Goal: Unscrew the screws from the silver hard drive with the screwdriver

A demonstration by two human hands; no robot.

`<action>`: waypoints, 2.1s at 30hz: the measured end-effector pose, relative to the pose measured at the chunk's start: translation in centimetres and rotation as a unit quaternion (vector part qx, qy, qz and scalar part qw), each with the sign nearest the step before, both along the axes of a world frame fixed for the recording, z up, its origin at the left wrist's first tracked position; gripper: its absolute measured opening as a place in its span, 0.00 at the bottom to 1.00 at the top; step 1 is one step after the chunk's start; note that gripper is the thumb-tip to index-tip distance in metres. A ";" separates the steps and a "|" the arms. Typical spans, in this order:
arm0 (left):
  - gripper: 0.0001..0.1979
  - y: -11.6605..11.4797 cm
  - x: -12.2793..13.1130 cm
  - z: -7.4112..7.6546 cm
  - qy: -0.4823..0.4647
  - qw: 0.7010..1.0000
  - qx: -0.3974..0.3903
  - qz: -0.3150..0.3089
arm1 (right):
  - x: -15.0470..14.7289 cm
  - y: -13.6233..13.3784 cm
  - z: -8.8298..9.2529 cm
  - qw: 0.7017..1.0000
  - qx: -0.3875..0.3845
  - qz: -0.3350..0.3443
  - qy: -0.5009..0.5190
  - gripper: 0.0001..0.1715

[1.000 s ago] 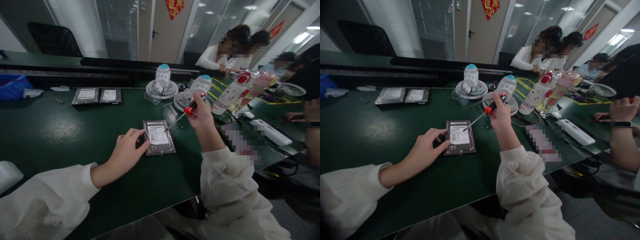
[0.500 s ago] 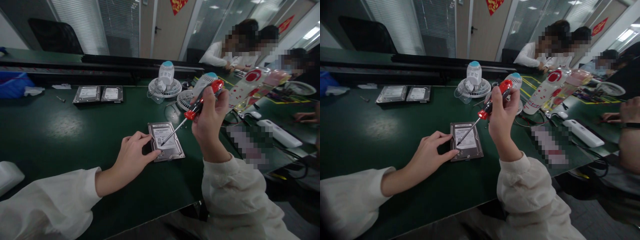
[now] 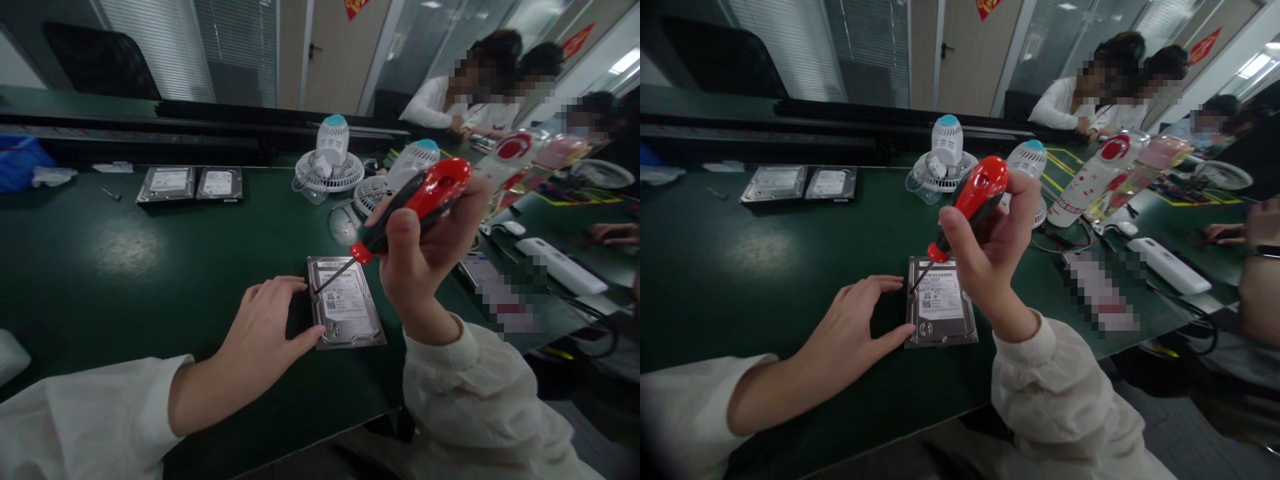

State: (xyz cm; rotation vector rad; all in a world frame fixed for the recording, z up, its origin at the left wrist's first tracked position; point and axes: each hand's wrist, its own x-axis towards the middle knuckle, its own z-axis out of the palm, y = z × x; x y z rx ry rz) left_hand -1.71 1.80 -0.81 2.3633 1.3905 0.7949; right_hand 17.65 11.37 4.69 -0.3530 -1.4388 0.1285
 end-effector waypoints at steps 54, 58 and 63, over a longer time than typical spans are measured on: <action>0.15 -1.6 -0.6 -0.1 0.073 0.979 0.171 -0.084 | -0.8 -1.4 11.6 0.830 -0.031 -0.183 -0.526 0.15; 0.15 -1.5 -0.4 0.1 0.073 0.977 0.182 -0.080 | -0.6 -1.7 12.1 0.824 -0.042 -0.012 -0.565 0.10; 0.15 -1.6 -0.4 0.4 0.078 0.978 0.173 -0.085 | -0.8 -1.3 11.8 0.851 -0.099 0.035 -0.515 0.22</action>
